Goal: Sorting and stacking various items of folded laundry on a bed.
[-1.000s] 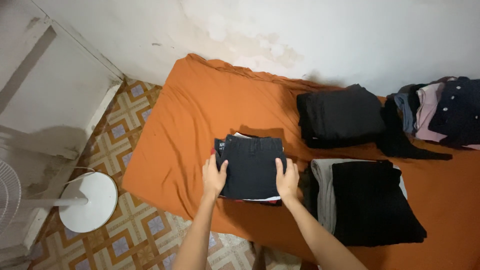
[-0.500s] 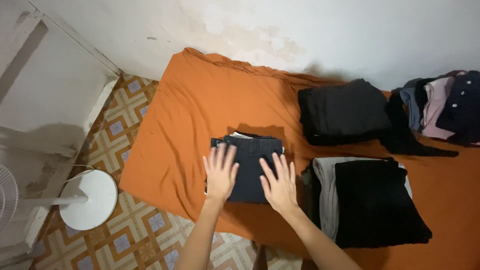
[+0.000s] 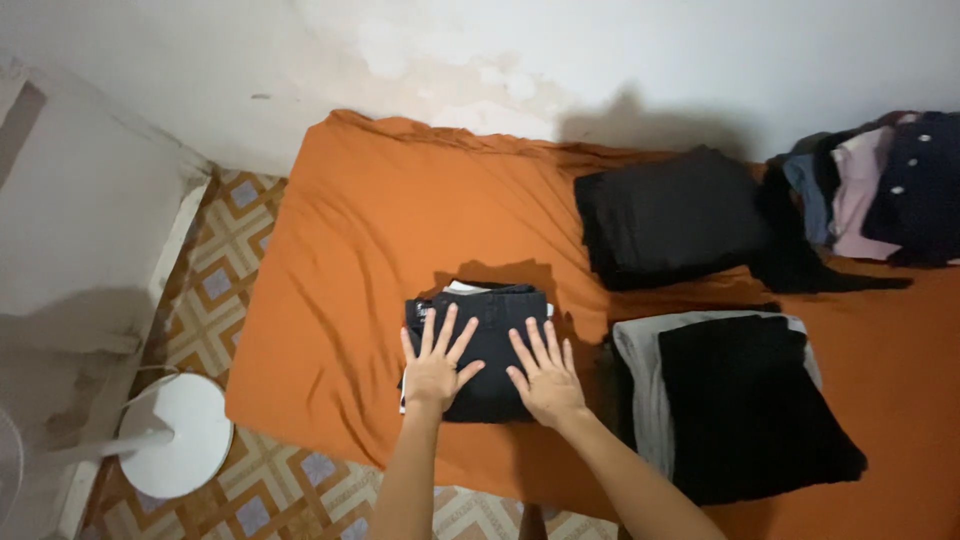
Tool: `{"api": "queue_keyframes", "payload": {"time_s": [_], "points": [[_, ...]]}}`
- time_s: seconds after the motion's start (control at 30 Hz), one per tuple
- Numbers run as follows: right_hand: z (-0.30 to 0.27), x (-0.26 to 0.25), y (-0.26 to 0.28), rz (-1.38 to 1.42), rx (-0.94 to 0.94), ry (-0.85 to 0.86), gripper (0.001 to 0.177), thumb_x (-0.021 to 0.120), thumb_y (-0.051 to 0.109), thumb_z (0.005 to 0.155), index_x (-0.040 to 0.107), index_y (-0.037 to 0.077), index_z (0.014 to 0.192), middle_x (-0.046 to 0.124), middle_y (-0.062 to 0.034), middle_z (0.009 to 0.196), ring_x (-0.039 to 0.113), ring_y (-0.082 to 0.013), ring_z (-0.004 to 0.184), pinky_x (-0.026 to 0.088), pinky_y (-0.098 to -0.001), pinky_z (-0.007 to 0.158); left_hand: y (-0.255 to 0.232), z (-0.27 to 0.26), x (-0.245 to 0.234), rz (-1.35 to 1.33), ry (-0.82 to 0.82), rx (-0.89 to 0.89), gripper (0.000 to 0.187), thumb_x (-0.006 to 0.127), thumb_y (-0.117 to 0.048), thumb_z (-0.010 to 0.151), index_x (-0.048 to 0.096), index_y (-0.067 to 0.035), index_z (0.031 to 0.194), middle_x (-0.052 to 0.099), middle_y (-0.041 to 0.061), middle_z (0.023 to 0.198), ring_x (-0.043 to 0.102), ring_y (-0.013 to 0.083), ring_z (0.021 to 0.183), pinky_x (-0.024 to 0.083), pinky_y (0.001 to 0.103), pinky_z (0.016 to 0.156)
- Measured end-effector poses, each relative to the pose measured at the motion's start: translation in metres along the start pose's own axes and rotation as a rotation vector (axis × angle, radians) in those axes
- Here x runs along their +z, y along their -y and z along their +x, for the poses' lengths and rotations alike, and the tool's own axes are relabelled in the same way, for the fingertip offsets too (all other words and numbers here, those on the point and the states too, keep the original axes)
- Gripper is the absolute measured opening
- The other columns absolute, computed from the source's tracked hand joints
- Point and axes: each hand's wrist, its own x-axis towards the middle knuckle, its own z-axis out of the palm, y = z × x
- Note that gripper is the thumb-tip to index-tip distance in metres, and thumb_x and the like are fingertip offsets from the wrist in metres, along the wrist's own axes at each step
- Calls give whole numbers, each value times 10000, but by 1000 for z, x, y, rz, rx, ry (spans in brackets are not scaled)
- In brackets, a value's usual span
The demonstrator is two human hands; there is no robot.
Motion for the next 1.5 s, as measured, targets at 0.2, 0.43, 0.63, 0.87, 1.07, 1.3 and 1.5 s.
{"api": "queue_keyframes", "payload": {"time_s": [0.2,0.43,0.63,0.87,1.07,1.3,1.5], "points": [[1,-50,-8,243,-84,128,664,684,325,937,425,174,1530,136,-128,1699,105,-387,1547,181,-573,1193,-7,-2,-25,-52,-48,-24,717,527,-580,908,327,-350,1556,215,25,1664,170,363,1516,94,745,1141],[30,-93,-122,559,-139,-271,644,805,239,869,544,82,1437,559,-175,1469,503,-331,1381,417,-431,1124,-82,17,-1,-211,-247,-196,596,505,-400,978,397,-249,1544,265,106,1659,128,449,1537,55,726,1175],[54,-101,-291,1104,449,-394,519,741,171,926,575,39,1399,746,-201,1160,712,-172,926,576,-309,880,-197,96,-2,-254,-229,-254,599,526,-388,979,395,-207,1535,271,129,1627,164,424,1520,60,719,1163],[63,-118,-397,1556,1140,-337,684,794,280,879,511,29,1449,595,-169,1370,642,-283,1139,566,-407,971,-303,212,41,-1247,-229,-742,847,705,-334,931,215,-115,1586,258,180,1623,330,372,1452,344,497,1161],[96,-95,-429,1837,1173,-168,923,880,323,767,398,56,1508,454,-189,1520,534,-373,1347,482,-507,1073,-319,262,82,-1906,-210,-1252,1029,839,-301,801,158,-73,1538,384,107,1565,487,292,1351,497,436,1013],[126,-63,-464,1942,1192,-81,811,871,301,759,483,90,1440,475,-128,1472,505,-334,1326,504,-492,1113,-300,278,124,-2124,-147,-1212,666,885,-233,763,602,-33,1331,662,114,1274,604,249,1035,481,359,746],[124,-146,-431,2269,899,-143,659,769,198,789,514,30,1373,561,-145,1391,546,-323,1285,442,-501,1125,-296,291,27,-2222,-14,-1060,568,762,-184,784,604,-110,1325,676,57,1236,607,228,1081,491,372,859]]}}
